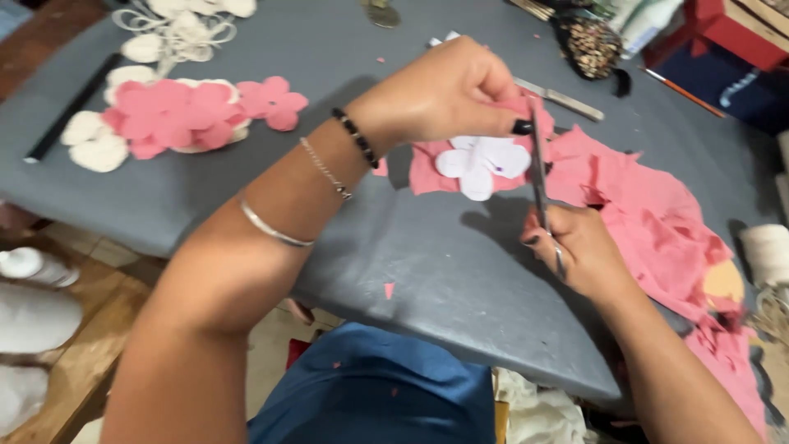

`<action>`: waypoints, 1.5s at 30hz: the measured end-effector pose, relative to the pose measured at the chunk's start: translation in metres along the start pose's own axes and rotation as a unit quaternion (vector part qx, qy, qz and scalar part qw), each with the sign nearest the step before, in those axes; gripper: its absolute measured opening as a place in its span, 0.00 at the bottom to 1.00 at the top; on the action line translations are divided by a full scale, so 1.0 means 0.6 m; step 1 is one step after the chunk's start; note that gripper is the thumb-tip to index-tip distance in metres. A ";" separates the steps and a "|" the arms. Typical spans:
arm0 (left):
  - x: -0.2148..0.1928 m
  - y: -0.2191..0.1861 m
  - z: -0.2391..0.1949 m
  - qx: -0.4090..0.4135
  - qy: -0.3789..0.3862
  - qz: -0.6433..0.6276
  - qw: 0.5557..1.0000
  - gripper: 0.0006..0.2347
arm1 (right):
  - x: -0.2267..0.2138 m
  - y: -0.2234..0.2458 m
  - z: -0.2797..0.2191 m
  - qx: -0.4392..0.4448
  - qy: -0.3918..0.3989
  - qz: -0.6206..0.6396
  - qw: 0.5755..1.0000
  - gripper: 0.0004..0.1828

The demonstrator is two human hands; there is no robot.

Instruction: Using scissors to cut out flower shapes from pink fabric using a paper template as a guide.

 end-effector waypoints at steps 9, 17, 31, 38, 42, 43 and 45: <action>0.025 0.002 0.002 -0.009 0.015 -0.018 1.000 0.08 | 0.010 0.037 0.017 0.022 0.032 -0.002 0.999 0.31; 0.015 0.007 -0.010 -0.123 0.017 -0.037 0.992 0.06 | 0.005 0.012 0.006 0.015 -0.001 -0.020 1.000 0.26; 0.047 0.017 -0.001 -0.089 0.039 0.009 0.995 0.09 | 0.001 0.022 0.009 0.044 -0.024 0.022 0.998 0.28; 0.092 0.017 0.012 -0.012 -0.022 -0.252 0.967 0.06 | -0.020 -0.084 0.006 0.091 -0.092 0.078 0.989 0.36; 0.113 0.010 0.021 0.104 -0.079 -0.352 0.927 0.07 | -0.041 -0.066 -0.003 0.088 -0.183 0.252 0.946 0.25; 0.115 0.006 0.015 0.101 -0.083 -0.343 0.930 0.07 | -0.038 -0.060 -0.004 0.080 -0.180 0.259 0.945 0.25; 0.111 -0.005 0.008 0.108 -0.091 -0.351 0.925 0.08 | -0.065 -0.074 -0.016 0.111 -0.280 0.288 0.909 0.09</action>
Point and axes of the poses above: each hand's wrist, its own z-axis towards the middle knuckle, its own x-axis out of the palm, y = z × x, the point moved 10 cm from there along z, towards the middle knuckle, and after that the axes turned 4 degrees about z, right-handed, at the moved point
